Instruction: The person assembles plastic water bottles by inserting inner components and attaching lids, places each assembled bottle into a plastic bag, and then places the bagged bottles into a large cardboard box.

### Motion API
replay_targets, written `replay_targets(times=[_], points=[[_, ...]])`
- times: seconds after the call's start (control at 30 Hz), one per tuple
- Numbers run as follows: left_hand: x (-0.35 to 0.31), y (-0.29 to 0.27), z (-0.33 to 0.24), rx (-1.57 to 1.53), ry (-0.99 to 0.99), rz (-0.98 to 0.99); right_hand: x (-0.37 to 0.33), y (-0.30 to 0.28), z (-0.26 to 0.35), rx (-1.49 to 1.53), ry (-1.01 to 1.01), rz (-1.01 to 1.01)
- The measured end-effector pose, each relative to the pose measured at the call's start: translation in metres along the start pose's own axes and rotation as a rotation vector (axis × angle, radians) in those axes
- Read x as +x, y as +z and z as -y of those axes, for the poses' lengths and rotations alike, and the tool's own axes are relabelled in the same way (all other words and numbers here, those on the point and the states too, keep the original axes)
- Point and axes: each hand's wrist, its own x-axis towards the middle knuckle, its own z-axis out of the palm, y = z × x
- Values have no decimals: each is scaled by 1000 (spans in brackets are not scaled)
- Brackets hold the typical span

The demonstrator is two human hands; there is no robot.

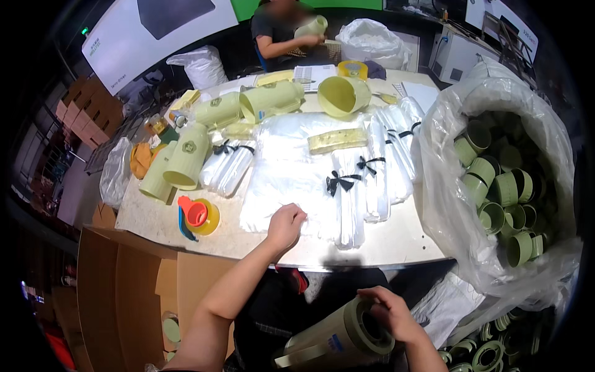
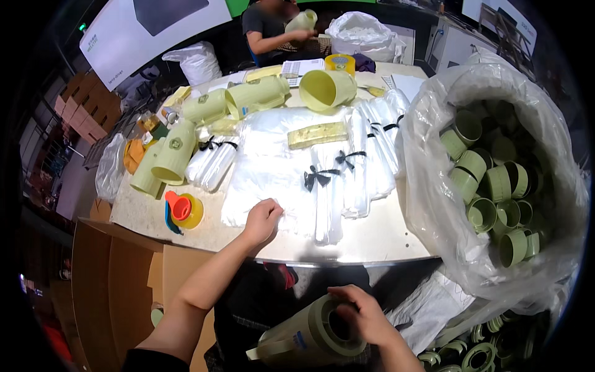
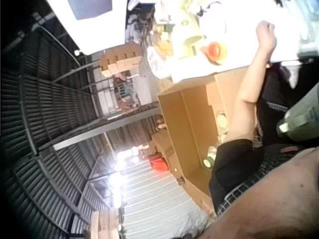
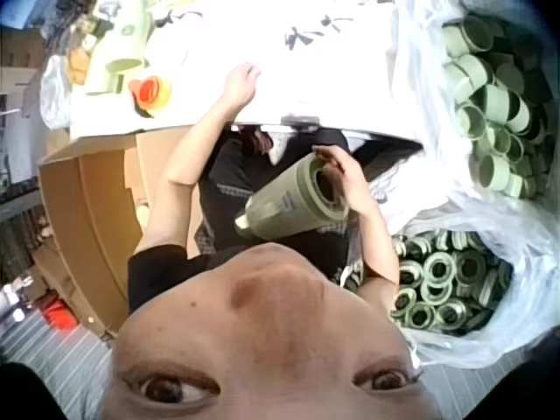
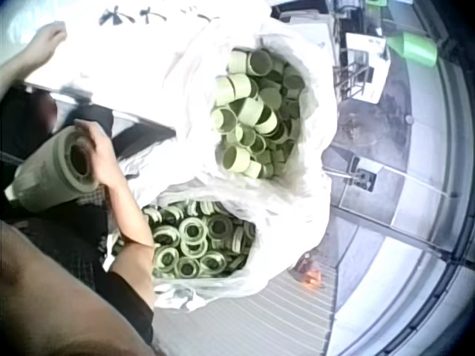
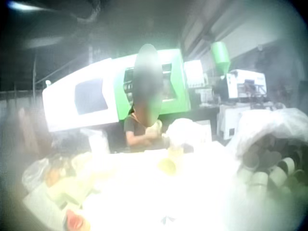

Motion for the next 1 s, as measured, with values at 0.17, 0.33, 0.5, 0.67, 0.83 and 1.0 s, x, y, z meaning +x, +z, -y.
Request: replay_targets(times=[0.17,0.33,0.5,0.67,0.83,1.0], points=[[2,9,-18,25,98,-84,51,-16,-34,332,-251,-140],[32,14,-12,-681,-103,-114,75,1,-32,231,-133,-265],[-12,14,-92,-860,-185,193,72,15,-42,146,-153,-502],[-93,41,-127,-1751,174,257,57,11,-35,-58,-201,-660],[-124,25,-163,-751,-375,392,56,17,-58,-180,-349,-518],[-132,-33,-153,-1738,-225,416,31,-29,-89,384,-429,-909]])
